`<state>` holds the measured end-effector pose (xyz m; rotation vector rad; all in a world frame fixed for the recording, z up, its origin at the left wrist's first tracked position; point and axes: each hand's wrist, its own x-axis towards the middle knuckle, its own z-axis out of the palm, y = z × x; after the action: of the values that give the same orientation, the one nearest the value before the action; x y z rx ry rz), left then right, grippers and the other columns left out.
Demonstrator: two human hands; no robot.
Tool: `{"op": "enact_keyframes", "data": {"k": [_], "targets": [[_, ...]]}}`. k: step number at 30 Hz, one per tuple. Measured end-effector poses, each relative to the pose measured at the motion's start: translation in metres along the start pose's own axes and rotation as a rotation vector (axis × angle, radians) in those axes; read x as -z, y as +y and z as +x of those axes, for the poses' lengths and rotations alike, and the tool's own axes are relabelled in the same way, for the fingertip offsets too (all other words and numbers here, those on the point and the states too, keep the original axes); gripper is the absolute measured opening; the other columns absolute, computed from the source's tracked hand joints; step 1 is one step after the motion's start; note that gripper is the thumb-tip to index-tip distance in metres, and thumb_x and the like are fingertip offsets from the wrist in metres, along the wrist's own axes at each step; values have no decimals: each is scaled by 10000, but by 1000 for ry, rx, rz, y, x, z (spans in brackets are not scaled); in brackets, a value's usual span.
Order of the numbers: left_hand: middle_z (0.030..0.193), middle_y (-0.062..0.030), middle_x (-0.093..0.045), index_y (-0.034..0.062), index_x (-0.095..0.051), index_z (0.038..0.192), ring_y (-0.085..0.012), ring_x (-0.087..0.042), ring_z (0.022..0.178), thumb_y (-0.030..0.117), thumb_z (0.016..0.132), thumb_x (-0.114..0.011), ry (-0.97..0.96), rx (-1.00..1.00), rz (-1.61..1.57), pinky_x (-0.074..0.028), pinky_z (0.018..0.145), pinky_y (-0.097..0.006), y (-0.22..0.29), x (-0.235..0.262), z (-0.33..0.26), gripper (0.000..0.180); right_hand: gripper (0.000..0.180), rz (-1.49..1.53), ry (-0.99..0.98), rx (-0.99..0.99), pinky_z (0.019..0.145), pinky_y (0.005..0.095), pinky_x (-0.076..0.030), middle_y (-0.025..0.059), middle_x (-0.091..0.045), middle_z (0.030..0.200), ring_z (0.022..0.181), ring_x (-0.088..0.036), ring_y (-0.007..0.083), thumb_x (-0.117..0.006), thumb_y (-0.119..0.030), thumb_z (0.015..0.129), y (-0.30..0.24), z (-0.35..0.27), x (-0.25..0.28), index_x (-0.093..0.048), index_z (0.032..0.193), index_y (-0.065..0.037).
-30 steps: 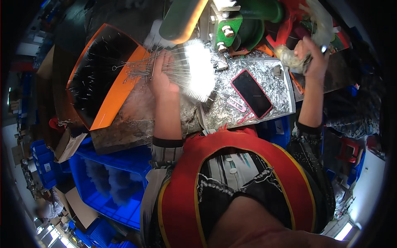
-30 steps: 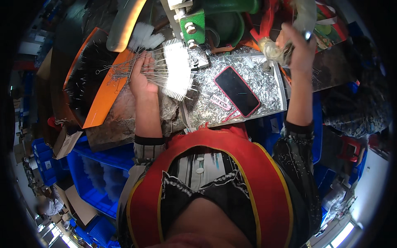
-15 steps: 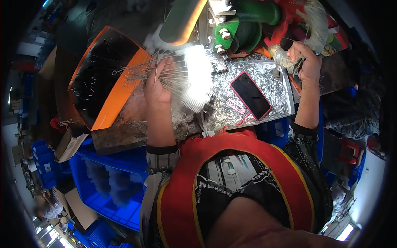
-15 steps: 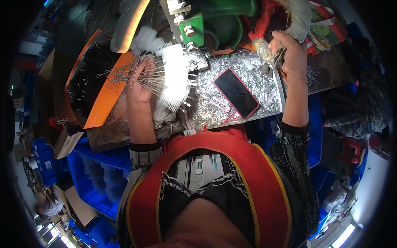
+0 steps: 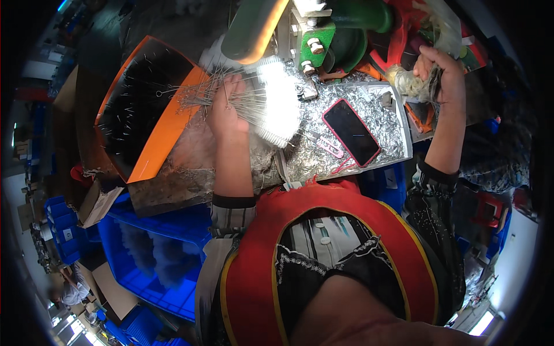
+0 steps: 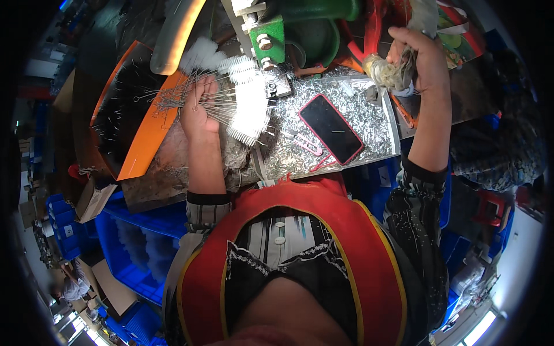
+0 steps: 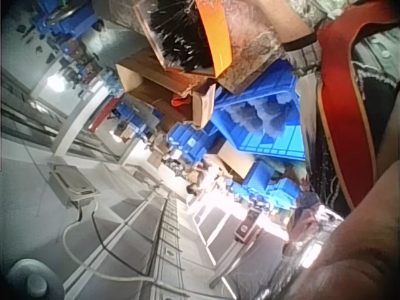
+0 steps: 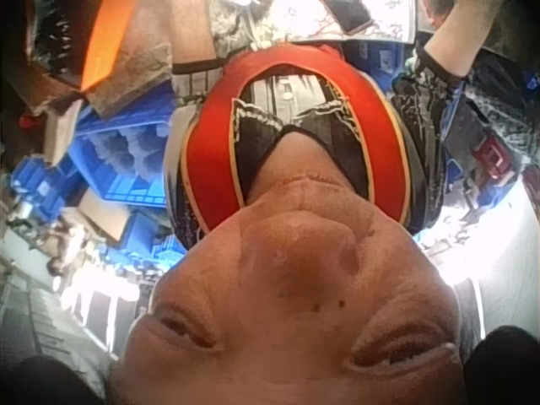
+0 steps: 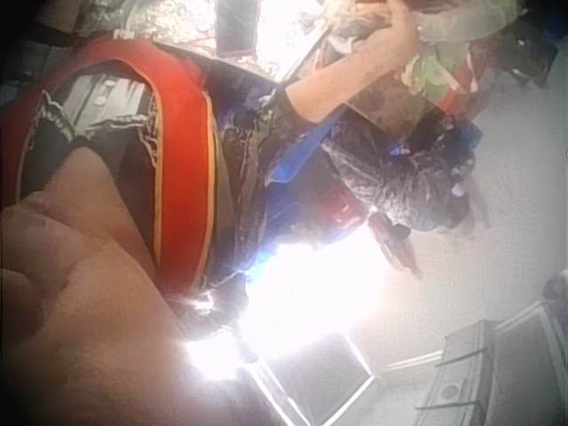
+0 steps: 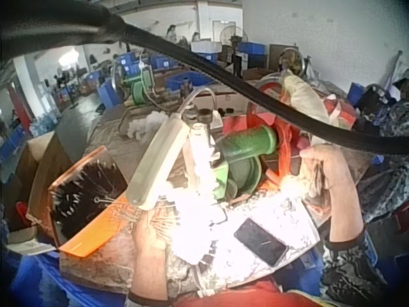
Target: Assembling and binding small white brushes using a machine in a factory workshop.
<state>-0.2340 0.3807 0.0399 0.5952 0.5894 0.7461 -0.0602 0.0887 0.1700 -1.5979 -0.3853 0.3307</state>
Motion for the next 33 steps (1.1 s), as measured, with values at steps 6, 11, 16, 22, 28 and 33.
{"op": "enact_keyframes", "data": {"k": [6,11,16,22,28,33], "targets": [[961,-163,-543,-87,-454,1005,-244,-556,915,-4,783,-523,11,42,-20,-446,852,-329,0,-9,-3,247,260,110,163,298,556,286,-384,57,-389,455,453,-420,171,-521,-93,745,40,-9,-9,-415,510,-60],[949,-145,-553,-90,-472,1009,-228,-563,855,22,780,-539,62,107,128,-478,765,-299,7,-15,-3,263,228,146,114,597,590,298,-423,84,-459,498,481,-473,160,-485,-15,729,97,4,-19,-445,505,-20],[943,-137,-568,-85,-506,973,-207,-564,856,35,774,-553,-23,165,83,-478,760,-283,6,-7,3,237,246,228,9,342,622,286,-410,80,-463,490,490,-467,169,-486,-15,732,73,-5,-16,-453,488,-25],[956,-127,-569,-79,-513,971,-195,-563,885,56,788,-545,-44,82,75,-467,793,-277,3,-9,3,229,255,205,73,365,619,296,-409,75,-453,476,484,-462,169,-489,-13,730,71,-6,-14,-448,479,-31],[973,-129,-558,-76,-500,994,-201,-557,910,67,800,-534,-44,76,102,-457,822,-284,2,-10,1,243,229,156,-73,428,609,284,-401,68,-453,495,521,-470,161,-478,-23,737,75,-2,-10,-462,509,-9],[974,-138,-556,-75,-496,1005,-201,-556,912,62,801,-525,4,68,104,-456,824,-286,3,-14,-5,247,232,208,-42,314,582,270,-397,82,-461,489,518,-482,174,-509,-56,731,67,-4,-9,-467,505,-19]]}}
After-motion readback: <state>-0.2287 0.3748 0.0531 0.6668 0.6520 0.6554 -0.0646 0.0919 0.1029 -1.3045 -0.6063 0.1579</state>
